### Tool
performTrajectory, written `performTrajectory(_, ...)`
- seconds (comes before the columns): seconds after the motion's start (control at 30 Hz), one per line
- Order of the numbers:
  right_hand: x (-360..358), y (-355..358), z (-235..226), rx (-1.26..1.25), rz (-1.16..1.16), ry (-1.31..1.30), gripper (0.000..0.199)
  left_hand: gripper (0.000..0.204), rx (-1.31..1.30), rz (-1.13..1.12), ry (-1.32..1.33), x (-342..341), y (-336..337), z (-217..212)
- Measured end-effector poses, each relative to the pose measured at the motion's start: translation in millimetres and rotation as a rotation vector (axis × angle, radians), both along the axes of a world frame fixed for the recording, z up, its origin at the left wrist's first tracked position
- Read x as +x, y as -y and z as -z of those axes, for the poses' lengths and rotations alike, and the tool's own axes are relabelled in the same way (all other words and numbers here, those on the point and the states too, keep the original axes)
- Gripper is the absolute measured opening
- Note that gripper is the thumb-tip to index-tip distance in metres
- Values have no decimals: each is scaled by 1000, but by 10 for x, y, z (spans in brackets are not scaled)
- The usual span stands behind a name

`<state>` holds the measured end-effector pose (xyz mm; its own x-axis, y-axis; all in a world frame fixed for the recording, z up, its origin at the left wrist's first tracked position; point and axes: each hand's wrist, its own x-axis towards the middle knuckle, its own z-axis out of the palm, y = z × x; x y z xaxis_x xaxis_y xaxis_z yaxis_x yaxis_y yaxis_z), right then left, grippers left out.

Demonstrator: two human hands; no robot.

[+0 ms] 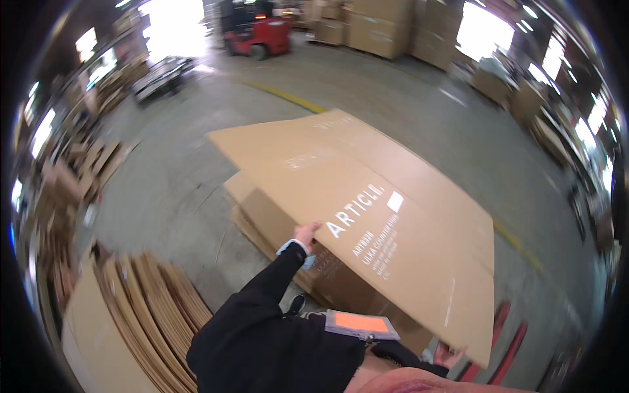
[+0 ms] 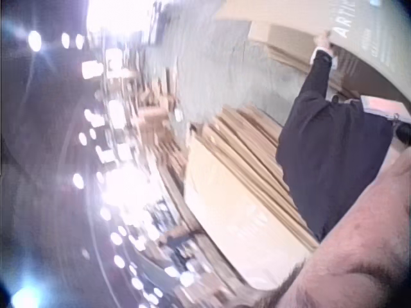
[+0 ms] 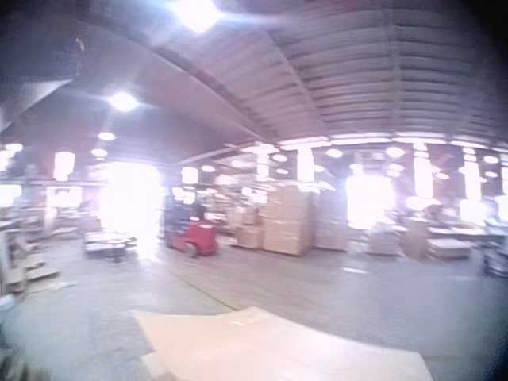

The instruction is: The person repeatedly picks up barcode labels, peels them from backing sheets, and sticks them onto large flat-packed cardboard boxes. They then lift each labeled box and place it on a growing stack nearby.

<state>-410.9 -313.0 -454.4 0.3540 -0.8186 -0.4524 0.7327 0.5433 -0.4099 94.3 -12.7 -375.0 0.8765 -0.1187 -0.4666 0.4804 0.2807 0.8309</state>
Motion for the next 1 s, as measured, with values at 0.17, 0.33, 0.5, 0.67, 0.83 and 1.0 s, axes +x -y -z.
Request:
performTrajectory(0.17,-73,472,-155,-221,-139,-122,64,23,-79,-204,113,-48,122,-266)
performTrajectory(0.33,-69,258,-230,-277,-204,-145,62,26,-163,-128,152,-480,-270,-685)
performTrajectory(0.5,-11,259,-333,-358,-363,-103,62,28,-251,-298,383,-1052,-1092,-1300)
performTrajectory(0.67,549,-66,-388,-340,-663,25,62,25,-225,-556,589,-1718,-2591,-1698)
performTrajectory(0.83,1999,-976,-593,-373,-1018,285,61,21,-167,-1062,828,-3133,-3832,-2212)
performTrajectory(1.0,3500,-2502,-933,-221,-1487,497,56,10,212,-1421,1013,-4825,-4702,-2142)
